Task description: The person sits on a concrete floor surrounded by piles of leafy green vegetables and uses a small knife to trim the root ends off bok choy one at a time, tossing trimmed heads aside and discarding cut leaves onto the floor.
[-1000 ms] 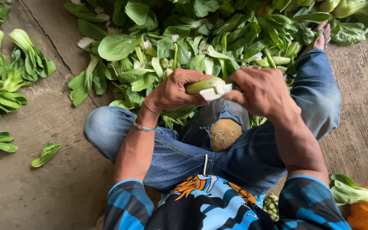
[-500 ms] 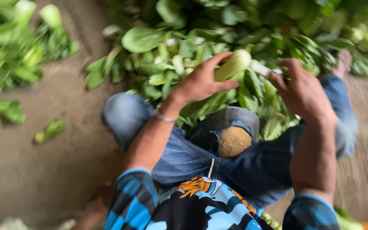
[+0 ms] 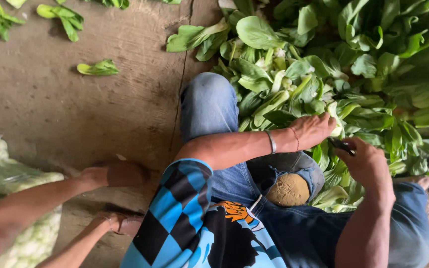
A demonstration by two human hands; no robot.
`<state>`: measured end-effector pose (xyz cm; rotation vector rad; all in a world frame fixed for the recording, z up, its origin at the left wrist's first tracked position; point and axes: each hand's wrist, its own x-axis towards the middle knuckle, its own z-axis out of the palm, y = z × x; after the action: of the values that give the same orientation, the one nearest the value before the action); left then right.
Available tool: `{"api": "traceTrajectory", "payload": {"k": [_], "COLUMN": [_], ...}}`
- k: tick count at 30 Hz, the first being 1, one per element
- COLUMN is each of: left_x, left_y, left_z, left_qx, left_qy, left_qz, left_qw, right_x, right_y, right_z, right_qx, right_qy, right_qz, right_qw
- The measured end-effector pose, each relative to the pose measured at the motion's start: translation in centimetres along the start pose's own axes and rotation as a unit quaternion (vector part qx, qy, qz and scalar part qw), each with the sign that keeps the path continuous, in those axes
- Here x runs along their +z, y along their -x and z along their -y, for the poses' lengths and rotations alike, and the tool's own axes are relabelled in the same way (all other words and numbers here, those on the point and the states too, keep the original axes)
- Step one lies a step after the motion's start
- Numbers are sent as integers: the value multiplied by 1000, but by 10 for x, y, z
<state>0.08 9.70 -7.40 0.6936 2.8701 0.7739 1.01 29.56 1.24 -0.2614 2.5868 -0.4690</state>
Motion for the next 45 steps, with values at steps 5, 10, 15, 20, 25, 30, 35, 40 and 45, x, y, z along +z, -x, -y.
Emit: {"api": "traceTrajectory", "payload": {"k": [5, 10, 15, 20, 25, 30, 35, 40, 45], "left_x": [-24, -58, -81, -176, -243, -229, -202, -196, -208], "left_y": [-5, -4, -34, -17, 72, 52, 25, 15, 10], "left_z": [12, 43, 78, 150, 180, 139, 107, 95, 99], "left_qx": [-74, -195, -313, -262, 136, -52, -100, -101, -205], "left_qy": [-118, -10, 330, 522, 600, 571, 521, 477, 492], "left_qz": [64, 137, 56, -552, -688, -608, -523, -463, -417], "left_qw": [988, 971, 889, 595, 385, 549, 667, 741, 737], "right_x": [-39, -61, -53, -51, -52, -36, 9, 39, 28], "right_y": [29, 38, 32, 49, 53, 19, -42, -110, -175], "right_z": [11, -25, -70, -79, -71, -69, -58, -59, -66], "right_qx": [64, 207, 112, 116, 54, 128, 129, 100, 84], "right_qy": [29, 70, 14, -98, -5, -54, -51, -30, -63], "right_qz": [-19, -23, -45, -92, -132, -102, -142, -191, -366], "right_qw": [997, 976, 993, 984, 990, 985, 980, 976, 925]}}
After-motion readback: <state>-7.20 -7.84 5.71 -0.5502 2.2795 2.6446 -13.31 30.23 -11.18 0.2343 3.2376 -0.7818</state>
